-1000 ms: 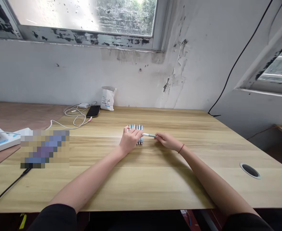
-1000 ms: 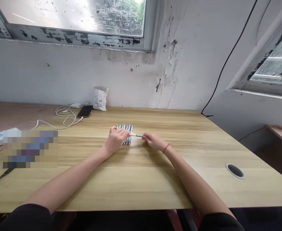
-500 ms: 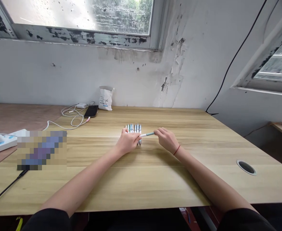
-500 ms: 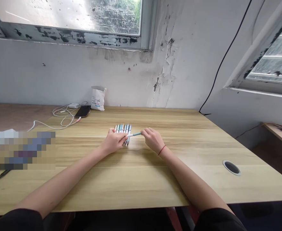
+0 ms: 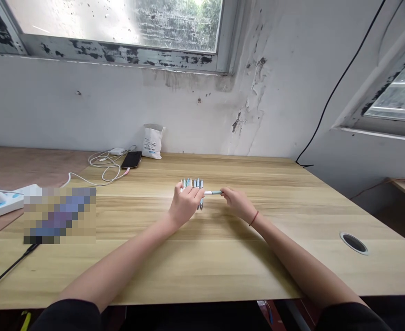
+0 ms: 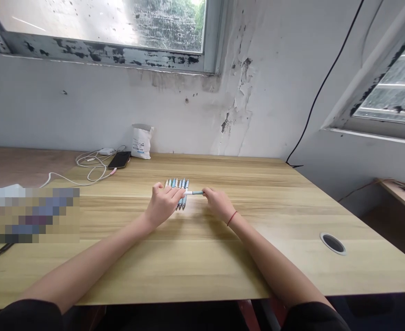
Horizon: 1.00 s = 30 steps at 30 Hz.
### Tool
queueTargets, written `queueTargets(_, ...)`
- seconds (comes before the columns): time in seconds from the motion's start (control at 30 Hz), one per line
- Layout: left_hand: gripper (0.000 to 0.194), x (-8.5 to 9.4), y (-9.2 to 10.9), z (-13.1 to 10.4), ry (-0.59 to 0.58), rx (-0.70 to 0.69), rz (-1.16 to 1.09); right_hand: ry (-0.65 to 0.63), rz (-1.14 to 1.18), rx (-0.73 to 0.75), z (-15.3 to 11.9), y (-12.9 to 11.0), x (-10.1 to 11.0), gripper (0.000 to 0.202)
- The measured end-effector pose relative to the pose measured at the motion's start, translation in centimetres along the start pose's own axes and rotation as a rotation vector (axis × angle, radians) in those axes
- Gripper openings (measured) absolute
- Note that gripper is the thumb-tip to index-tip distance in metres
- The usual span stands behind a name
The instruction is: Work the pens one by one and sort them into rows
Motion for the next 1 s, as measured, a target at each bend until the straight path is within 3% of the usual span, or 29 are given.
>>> queueTargets(0.17, 0.024, -0.4, 0.2, 0.2, -0.193, 0.075, -0.100, 0.182, -0.245, 0.207, -0.6, -2.1, 1.4, 0.026)
queueTargets(0.3, 0.027, -1.8, 0.7, 0.0, -0.347, 0.052, -0.158, 0.258, -0.154, 0.201, -0.5, -2.5, 2.4, 0.028)
queueTargets(0.43, 0.024, -2.8, 0.4, -0.1, -0.270, 0.012, -0.149, 0.120, 0.115, 0.146, -0.1, -2.5, 1.3, 0.025)
queueTargets(0.57, 0.031, -3.9, -0.1, -0.6, -0.213, -0.052, -0.135, 0.031, 0.410, -0.050, -0.1, -0.5, -0.1, 0.033)
queueTargets(0.7, 0.031, -4.4, -0.5, -0.8, -0.209, -0.065, -0.123, 0.020, 0.652, -0.182, -0.2, 1.1, -1.5, 0.036)
queueTargets(0.83, 0.043, -4.7, -0.2, -1.0, -0.227, -0.077, -0.094, 0.087, 0.888, -0.261, -0.4, 1.8, -2.4, 0.032)
queueTargets(1.0, 0.047, -5.0, 0.2, -1.2, -0.230, -0.075, -0.092, 0.082, 0.960, -0.289, -0.3, 1.9, -3.0, 0.038)
Point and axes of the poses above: each hand's wrist, its own z-axis towards the middle knuckle, its own x-axis out of the back of the hand, y = z × x, the point moved 10 cm from there along z, towards the middle knuckle, and after that the axes turned 13 degrees about z, right-handed, at the moved point
